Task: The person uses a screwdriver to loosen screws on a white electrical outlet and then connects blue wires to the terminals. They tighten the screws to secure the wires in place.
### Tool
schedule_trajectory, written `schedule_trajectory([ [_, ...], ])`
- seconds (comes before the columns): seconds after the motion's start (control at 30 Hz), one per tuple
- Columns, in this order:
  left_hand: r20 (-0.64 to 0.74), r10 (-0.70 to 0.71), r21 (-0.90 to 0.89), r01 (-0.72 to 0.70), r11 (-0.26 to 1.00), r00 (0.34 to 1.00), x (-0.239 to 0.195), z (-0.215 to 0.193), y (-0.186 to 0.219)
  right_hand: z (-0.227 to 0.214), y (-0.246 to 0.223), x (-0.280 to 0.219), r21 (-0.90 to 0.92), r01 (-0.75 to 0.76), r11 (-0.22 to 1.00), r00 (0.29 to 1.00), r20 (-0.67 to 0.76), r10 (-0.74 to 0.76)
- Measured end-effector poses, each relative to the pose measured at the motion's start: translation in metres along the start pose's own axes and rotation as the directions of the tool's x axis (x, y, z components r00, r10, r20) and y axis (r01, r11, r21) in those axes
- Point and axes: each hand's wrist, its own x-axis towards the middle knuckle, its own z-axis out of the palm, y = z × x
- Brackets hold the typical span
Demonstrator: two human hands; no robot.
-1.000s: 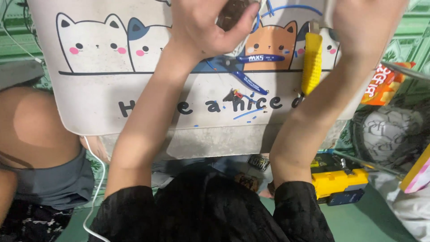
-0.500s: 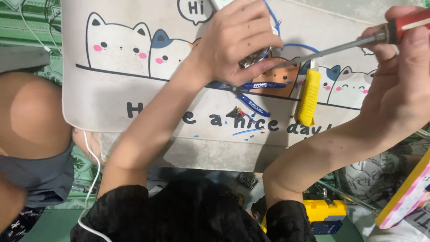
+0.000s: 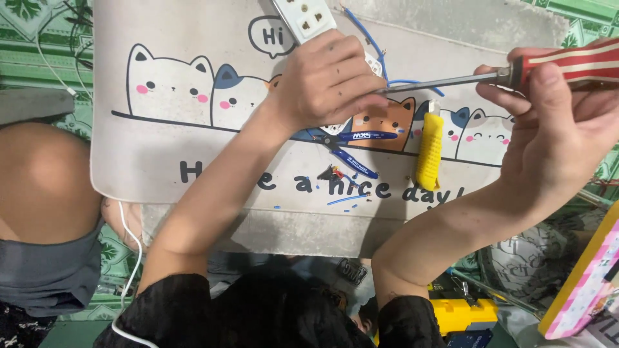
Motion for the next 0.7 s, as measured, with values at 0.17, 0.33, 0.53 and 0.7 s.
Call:
schedule_trajectory([
  [0.17, -0.033, -0.023, 0.010, 0.024, 1.000, 0.999, 0.000, 0.003, 0.002, 0.002, -0.002, -0.005, -0.042, 0.069, 0.997, 0.996, 0.054, -0.067],
  [0.33, -0.121, -0.133, -0.061, 0.127, 0.990, 0.984, -0.013, 0.018, -0.001, 0.019, -0.016, -0.013, 0.058, 0.223, 0.973, 0.974, 0.032, -0.225],
  [0.53, -0.164, -0.155, -0.039, 0.151, 0.988, 0.974, -0.007, 0.012, 0.004, 0.036, -0.030, -0.012, -0.019, 0.189, 0.982, 0.955, -0.230, -0.188],
  [0.7, -0.225, -0.214, -0.074, 0.202, 0.977, 0.951, -0.009, 0.007, 0.001, 0.008, -0.027, -0.005, 0.047, 0.232, 0.971, 0.878, -0.440, -0.189],
])
